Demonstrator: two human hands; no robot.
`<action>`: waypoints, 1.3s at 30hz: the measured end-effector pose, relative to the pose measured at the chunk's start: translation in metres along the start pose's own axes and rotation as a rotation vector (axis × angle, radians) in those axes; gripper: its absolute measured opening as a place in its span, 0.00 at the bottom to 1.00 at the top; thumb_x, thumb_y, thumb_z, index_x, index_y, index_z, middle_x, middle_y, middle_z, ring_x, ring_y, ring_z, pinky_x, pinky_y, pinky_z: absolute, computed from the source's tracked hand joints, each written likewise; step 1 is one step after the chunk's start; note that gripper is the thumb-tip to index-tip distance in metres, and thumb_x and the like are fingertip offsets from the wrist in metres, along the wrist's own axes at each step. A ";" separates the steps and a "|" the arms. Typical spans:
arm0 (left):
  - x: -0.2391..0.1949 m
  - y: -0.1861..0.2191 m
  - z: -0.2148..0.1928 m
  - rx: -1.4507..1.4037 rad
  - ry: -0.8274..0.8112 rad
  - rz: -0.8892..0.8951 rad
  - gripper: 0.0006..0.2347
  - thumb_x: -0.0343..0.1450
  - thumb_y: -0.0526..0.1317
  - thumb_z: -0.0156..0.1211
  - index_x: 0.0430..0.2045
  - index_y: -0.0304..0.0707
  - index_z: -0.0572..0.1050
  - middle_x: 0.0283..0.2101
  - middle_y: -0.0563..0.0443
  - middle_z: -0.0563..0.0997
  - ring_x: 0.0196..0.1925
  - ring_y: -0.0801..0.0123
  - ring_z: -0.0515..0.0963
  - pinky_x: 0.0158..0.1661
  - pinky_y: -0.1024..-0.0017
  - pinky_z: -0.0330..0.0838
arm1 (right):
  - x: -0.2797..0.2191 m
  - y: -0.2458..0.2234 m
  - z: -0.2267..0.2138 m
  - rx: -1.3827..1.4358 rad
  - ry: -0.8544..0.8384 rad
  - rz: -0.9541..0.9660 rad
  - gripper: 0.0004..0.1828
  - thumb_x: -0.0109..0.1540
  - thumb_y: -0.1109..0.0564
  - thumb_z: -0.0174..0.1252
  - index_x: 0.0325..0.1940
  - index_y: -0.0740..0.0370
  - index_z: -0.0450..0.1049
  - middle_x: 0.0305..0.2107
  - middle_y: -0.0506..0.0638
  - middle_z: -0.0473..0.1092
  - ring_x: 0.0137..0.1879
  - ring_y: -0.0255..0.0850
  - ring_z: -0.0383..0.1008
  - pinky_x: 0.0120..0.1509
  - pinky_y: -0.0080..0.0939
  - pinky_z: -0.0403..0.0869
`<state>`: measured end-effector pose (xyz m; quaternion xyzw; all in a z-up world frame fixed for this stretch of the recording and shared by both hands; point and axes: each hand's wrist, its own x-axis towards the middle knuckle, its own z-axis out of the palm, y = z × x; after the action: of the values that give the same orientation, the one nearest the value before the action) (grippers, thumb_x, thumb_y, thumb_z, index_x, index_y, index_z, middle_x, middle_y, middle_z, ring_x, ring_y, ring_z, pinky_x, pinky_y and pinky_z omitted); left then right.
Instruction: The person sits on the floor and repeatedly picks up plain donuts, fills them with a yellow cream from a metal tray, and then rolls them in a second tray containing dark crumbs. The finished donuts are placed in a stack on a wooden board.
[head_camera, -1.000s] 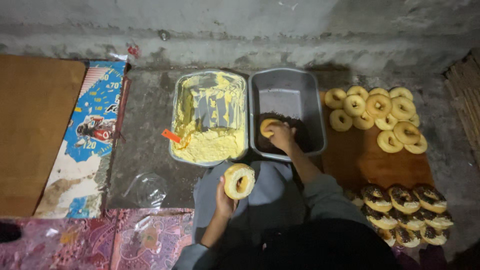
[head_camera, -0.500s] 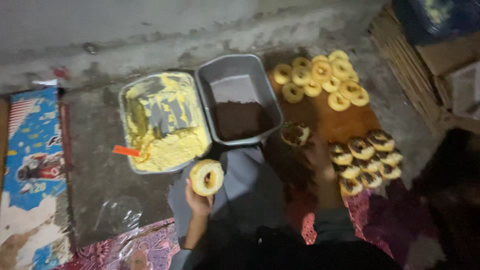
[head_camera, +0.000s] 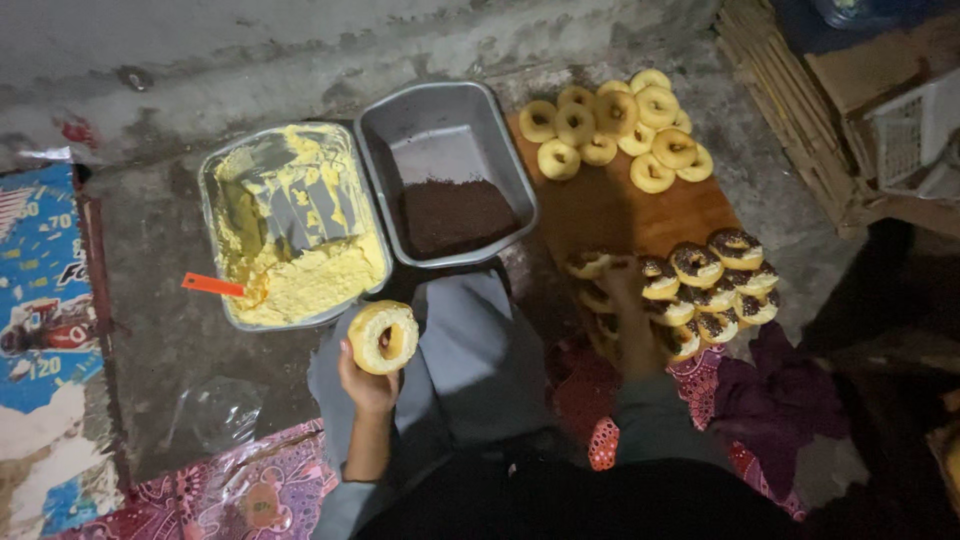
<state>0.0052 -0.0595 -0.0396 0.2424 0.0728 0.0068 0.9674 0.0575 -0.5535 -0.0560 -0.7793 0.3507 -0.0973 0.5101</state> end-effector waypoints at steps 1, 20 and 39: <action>0.000 0.000 0.000 -0.044 -0.062 0.020 0.27 0.84 0.56 0.40 0.62 0.25 0.70 0.55 0.38 0.79 0.58 0.51 0.79 0.59 0.53 0.73 | 0.000 -0.002 -0.001 -0.263 0.074 -0.094 0.22 0.51 0.57 0.70 0.48 0.64 0.76 0.43 0.57 0.75 0.51 0.52 0.77 0.54 0.52 0.78; 0.037 0.010 0.075 0.064 0.050 -0.535 0.17 0.76 0.58 0.44 0.52 0.51 0.65 0.56 0.33 0.77 0.54 0.46 0.79 0.51 0.49 0.73 | -0.013 -0.142 0.197 0.189 -1.210 -0.509 0.12 0.65 0.60 0.59 0.51 0.67 0.73 0.45 0.53 0.73 0.48 0.38 0.75 0.50 0.40 0.76; 0.042 0.013 0.049 -0.097 -0.255 -0.517 0.17 0.78 0.54 0.48 0.59 0.51 0.67 0.65 0.35 0.71 0.66 0.52 0.72 0.63 0.45 0.65 | 0.018 -0.133 0.198 0.575 -0.622 0.085 0.18 0.62 0.58 0.56 0.54 0.64 0.79 0.37 0.55 0.75 0.40 0.49 0.71 0.43 0.48 0.72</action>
<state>0.0538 -0.0689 0.0033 0.1683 0.0096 -0.2668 0.9489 0.2306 -0.3903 -0.0360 -0.5826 0.1703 0.0697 0.7916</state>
